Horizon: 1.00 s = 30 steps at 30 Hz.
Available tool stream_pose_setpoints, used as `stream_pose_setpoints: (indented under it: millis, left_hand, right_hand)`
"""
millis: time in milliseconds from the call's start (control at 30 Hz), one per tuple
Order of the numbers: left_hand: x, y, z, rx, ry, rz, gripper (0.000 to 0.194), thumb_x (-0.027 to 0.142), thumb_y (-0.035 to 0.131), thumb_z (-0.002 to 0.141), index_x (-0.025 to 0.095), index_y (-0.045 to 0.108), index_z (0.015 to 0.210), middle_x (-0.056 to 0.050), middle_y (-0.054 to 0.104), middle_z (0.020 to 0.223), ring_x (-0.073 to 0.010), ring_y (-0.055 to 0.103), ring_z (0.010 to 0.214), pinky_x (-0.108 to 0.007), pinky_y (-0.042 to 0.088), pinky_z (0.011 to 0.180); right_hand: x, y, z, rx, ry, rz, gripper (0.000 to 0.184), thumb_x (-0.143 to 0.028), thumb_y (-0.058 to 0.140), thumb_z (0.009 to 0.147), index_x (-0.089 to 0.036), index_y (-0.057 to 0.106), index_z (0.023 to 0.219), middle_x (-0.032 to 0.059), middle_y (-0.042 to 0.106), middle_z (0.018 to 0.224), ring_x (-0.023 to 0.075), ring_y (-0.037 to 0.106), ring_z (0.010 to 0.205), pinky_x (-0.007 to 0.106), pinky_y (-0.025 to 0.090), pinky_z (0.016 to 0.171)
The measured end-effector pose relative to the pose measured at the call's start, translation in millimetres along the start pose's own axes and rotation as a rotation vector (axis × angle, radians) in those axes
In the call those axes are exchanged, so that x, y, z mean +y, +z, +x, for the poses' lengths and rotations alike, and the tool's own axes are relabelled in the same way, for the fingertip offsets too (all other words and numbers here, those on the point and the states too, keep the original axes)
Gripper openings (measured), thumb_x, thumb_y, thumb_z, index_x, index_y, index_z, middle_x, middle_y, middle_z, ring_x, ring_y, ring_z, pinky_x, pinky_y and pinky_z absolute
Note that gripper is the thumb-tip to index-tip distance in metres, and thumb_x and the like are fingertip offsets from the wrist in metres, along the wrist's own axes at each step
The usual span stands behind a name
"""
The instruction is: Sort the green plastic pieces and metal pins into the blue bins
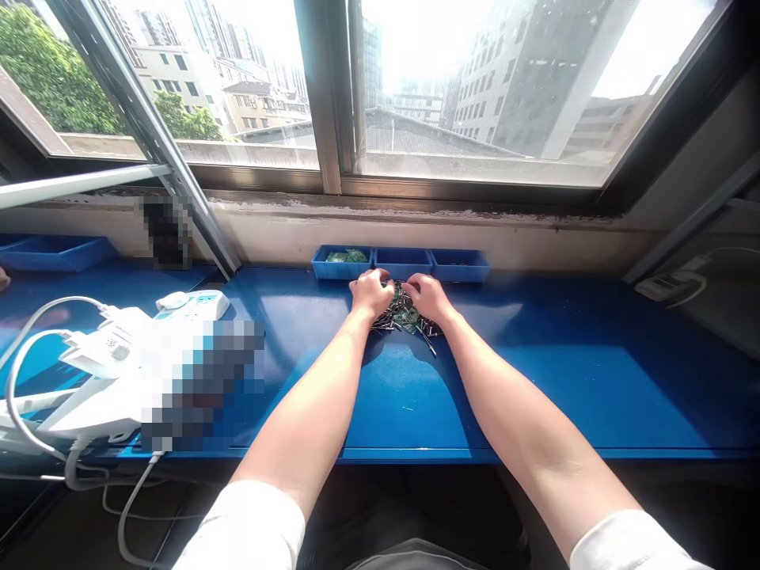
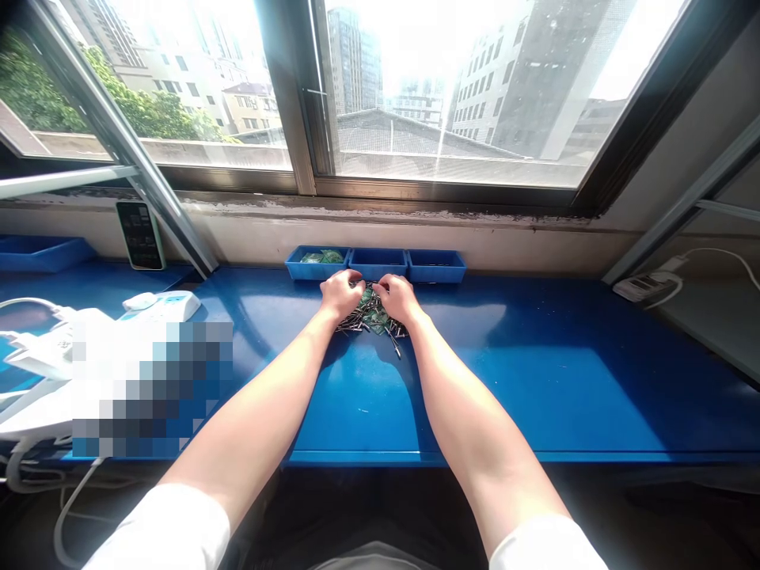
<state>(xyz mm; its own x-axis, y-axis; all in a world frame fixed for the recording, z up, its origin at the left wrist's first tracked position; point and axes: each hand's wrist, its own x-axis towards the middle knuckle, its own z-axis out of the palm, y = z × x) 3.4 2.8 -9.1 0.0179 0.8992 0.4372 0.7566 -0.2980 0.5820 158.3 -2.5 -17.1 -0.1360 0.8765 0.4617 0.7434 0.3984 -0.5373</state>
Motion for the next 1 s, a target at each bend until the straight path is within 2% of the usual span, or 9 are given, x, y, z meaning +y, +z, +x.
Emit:
stream_pose_setpoints:
  millis: [67, 167, 300, 433, 567, 700, 767, 867, 1000]
  left_hand:
    - [3.9, -1.8, -2.0, 0.008, 0.106, -0.060, 0.026, 0.029, 0.051, 0.081, 0.023, 0.067, 0.100, -0.004, 0.068, 0.107, -0.0213, 0.057, 0.108, -0.034, 0.039, 0.098]
    - [8.3, -2.6, -4.1, -0.063, 0.245, -0.142, 0.026, 0.025, 0.052, 0.081, 0.023, 0.067, 0.102, -0.003, 0.068, 0.108, -0.0186, 0.058, 0.107, -0.030, 0.041, 0.098]
    - [9.5, -2.9, -4.1, -0.118, 0.305, -0.210, 0.023, 0.024, 0.052, 0.082, 0.021, 0.069, 0.097, -0.003, 0.070, 0.102, -0.0174, 0.062, 0.098, -0.028, 0.044, 0.093]
    - [8.8, -4.3, -3.9, -0.141, 0.288, -0.189, 0.022, 0.026, 0.048, 0.085, 0.021, 0.069, 0.089, -0.002, 0.071, 0.095, -0.0164, 0.063, 0.091, -0.026, 0.045, 0.087]
    - [8.2, -4.7, -4.3, -0.132, 0.268, -0.109, 0.026, 0.026, 0.042, 0.088, 0.020, 0.065, 0.079, -0.003, 0.071, 0.084, -0.0166, 0.063, 0.082, -0.028, 0.044, 0.082]
    - [7.9, -5.2, -3.5, -0.100, 0.194, 0.009, 0.031, 0.032, 0.037, 0.091, 0.019, 0.062, 0.077, -0.006, 0.070, 0.081, -0.0200, 0.064, 0.083, -0.032, 0.041, 0.082]
    - [8.3, -5.9, -3.0, -0.108, 0.157, 0.042, 0.031, 0.032, 0.036, 0.091, 0.019, 0.062, 0.079, -0.007, 0.071, 0.083, -0.0215, 0.064, 0.087, -0.033, 0.039, 0.083]
    - [9.6, -7.1, -2.6, -0.134, 0.119, 0.060, 0.032, 0.033, 0.036, 0.091, 0.019, 0.063, 0.083, -0.007, 0.071, 0.087, -0.0222, 0.064, 0.091, -0.034, 0.038, 0.084]
    - [11.1, -7.7, -2.7, -0.169, 0.093, 0.038, 0.034, 0.034, 0.035, 0.091, 0.020, 0.065, 0.086, -0.005, 0.072, 0.087, -0.0216, 0.063, 0.093, -0.034, 0.036, 0.087]
  right_hand:
    - [-1.3, -1.6, 0.0, 0.028, 0.013, 0.031, 0.025, -0.037, 0.046, 0.087, -0.020, 0.063, 0.083, 0.0044, 0.064, 0.079, 0.0171, 0.055, 0.076, 0.028, 0.039, 0.071]
    - [-3.4, -3.9, -0.1, 0.030, 0.020, 0.072, 0.035, -0.041, 0.038, 0.090, -0.019, 0.061, 0.074, 0.0040, 0.063, 0.072, 0.0157, 0.052, 0.065, 0.027, 0.037, 0.063]
    - [-5.9, -6.4, 0.4, 0.051, 0.011, 0.118, 0.050, -0.053, 0.034, 0.090, -0.019, 0.058, 0.063, 0.0035, 0.061, 0.064, 0.0145, 0.050, 0.058, 0.027, 0.034, 0.059]
    - [-8.8, -8.3, 0.1, 0.049, 0.021, 0.159, 0.059, -0.064, 0.033, 0.085, -0.019, 0.054, 0.054, 0.0014, 0.056, 0.053, 0.0125, 0.048, 0.052, 0.026, 0.033, 0.057]
    - [-11.1, -8.9, -2.2, 0.078, 0.072, 0.247, 0.062, -0.067, 0.035, 0.083, -0.017, 0.050, 0.049, 0.0001, 0.052, 0.048, 0.0106, 0.045, 0.048, 0.026, 0.035, 0.055]
    - [-11.7, -8.9, -2.8, 0.170, 0.075, 0.446, 0.047, -0.062, 0.050, 0.078, -0.018, 0.060, 0.068, -0.0004, 0.058, 0.059, 0.0112, 0.050, 0.054, 0.025, 0.039, 0.056]
    - [-11.4, -9.0, -2.2, 0.175, 0.053, 0.576, 0.041, -0.059, 0.058, 0.074, -0.018, 0.063, 0.076, 0.0002, 0.061, 0.064, 0.0125, 0.054, 0.060, 0.025, 0.042, 0.059]
    - [-10.6, -9.1, -1.4, 0.155, 0.045, 0.710, 0.036, -0.053, 0.062, 0.072, -0.018, 0.066, 0.075, 0.0015, 0.063, 0.066, 0.0131, 0.057, 0.061, 0.026, 0.045, 0.060]
    - [-9.7, -9.6, -1.4, 0.157, 0.080, 0.761, 0.034, -0.051, 0.063, 0.072, -0.018, 0.068, 0.074, 0.0024, 0.066, 0.066, 0.0132, 0.057, 0.059, 0.026, 0.045, 0.058]
